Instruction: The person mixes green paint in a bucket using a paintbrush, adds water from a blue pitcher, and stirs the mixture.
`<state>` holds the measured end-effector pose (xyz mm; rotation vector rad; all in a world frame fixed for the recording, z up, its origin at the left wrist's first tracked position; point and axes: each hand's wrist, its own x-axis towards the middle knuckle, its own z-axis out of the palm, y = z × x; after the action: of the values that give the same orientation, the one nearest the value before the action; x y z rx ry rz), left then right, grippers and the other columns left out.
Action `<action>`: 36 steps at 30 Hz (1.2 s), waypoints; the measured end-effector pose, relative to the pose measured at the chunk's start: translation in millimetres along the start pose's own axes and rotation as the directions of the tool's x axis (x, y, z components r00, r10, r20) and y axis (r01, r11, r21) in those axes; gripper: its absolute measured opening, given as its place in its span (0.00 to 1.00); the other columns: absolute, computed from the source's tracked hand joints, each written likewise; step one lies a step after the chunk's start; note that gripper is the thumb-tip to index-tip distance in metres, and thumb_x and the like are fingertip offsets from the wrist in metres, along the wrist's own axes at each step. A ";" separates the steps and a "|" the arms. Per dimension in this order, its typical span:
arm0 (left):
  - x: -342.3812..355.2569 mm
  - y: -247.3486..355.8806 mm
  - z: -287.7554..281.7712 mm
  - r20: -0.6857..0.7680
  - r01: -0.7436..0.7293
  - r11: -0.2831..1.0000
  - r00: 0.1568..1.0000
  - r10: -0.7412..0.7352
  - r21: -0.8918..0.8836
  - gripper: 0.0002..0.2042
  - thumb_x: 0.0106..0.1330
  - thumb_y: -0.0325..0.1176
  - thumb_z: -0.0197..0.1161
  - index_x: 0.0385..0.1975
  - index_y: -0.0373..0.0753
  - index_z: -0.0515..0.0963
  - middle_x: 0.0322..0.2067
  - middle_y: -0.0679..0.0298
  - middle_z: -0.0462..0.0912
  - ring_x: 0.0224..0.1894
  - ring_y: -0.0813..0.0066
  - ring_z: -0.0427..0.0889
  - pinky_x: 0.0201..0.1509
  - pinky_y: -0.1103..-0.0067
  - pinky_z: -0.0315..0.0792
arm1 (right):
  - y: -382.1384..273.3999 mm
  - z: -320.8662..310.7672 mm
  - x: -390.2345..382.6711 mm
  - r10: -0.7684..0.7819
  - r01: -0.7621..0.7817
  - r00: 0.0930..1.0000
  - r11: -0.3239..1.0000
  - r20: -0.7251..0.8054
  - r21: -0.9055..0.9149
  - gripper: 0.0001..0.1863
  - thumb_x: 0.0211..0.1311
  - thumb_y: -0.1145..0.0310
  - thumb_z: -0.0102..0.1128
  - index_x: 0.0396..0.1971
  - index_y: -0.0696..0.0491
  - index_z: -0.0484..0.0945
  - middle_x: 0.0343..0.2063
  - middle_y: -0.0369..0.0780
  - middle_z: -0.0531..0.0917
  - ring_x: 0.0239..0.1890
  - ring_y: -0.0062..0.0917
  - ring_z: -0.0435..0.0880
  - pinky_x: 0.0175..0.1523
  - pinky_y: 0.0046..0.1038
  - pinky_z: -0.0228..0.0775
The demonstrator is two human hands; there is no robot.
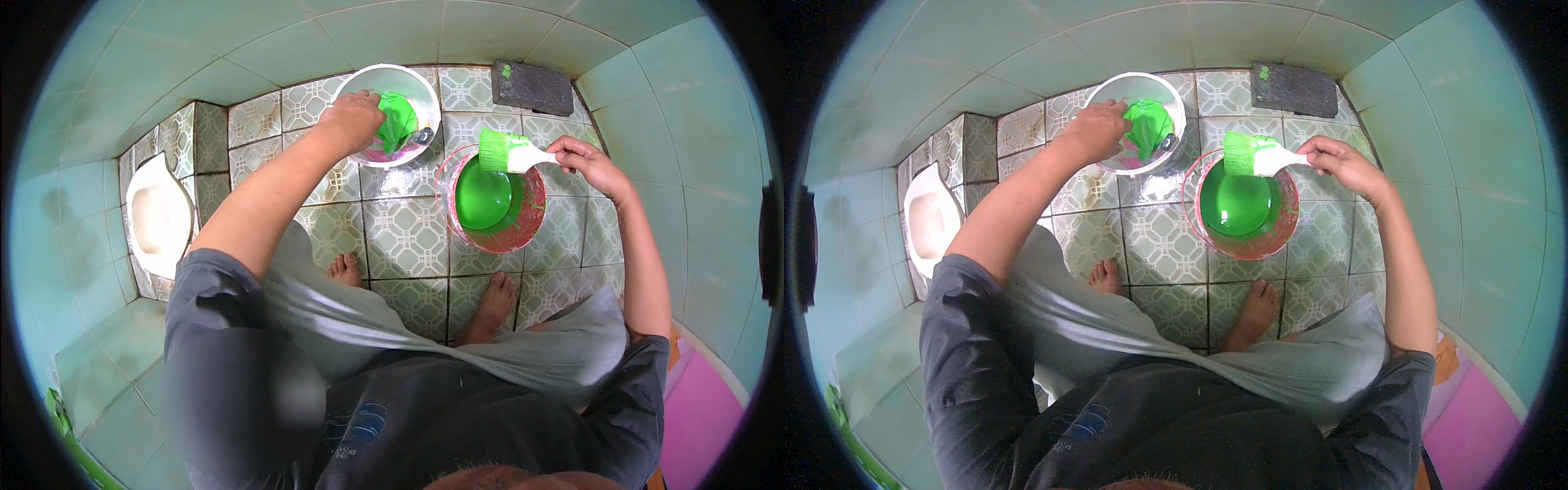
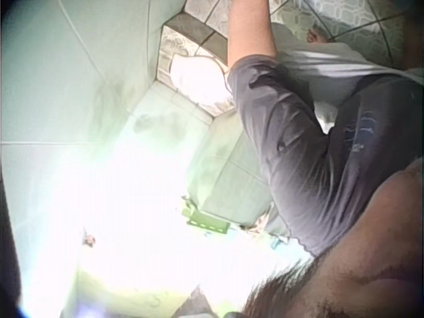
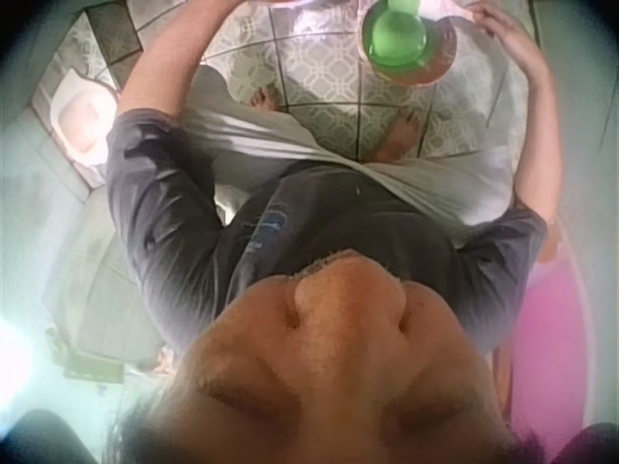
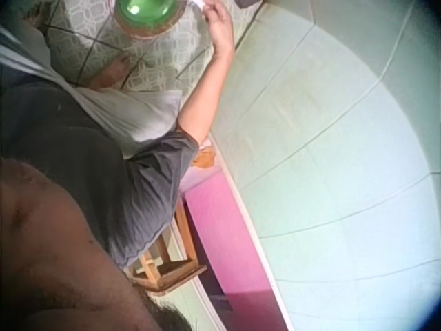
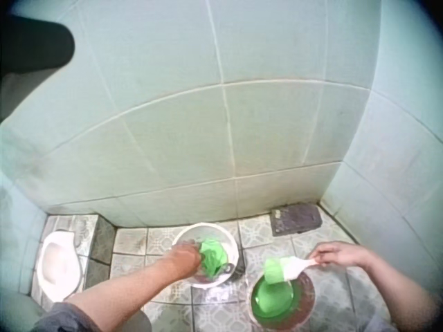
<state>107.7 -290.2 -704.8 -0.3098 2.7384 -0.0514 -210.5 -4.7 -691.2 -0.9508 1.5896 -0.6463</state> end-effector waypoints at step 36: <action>81.8 -1.8 81.3 0.583 0.677 0.460 0.733 -0.351 -0.575 0.13 0.55 0.35 0.63 0.27 0.28 0.82 0.25 0.50 0.85 0.23 0.61 0.86 0.28 0.70 0.81 | -10.6 -11.1 -5.6 -0.061 0.068 0.995 0.994 -0.084 0.081 0.09 0.66 0.68 0.52 0.40 0.56 0.77 0.30 0.30 0.71 0.33 0.14 0.67 0.42 0.18 0.61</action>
<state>65.0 -309.6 -810.1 -1.2666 1.9859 0.9428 -218.4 -6.5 -677.0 -0.9269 1.5957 -0.7998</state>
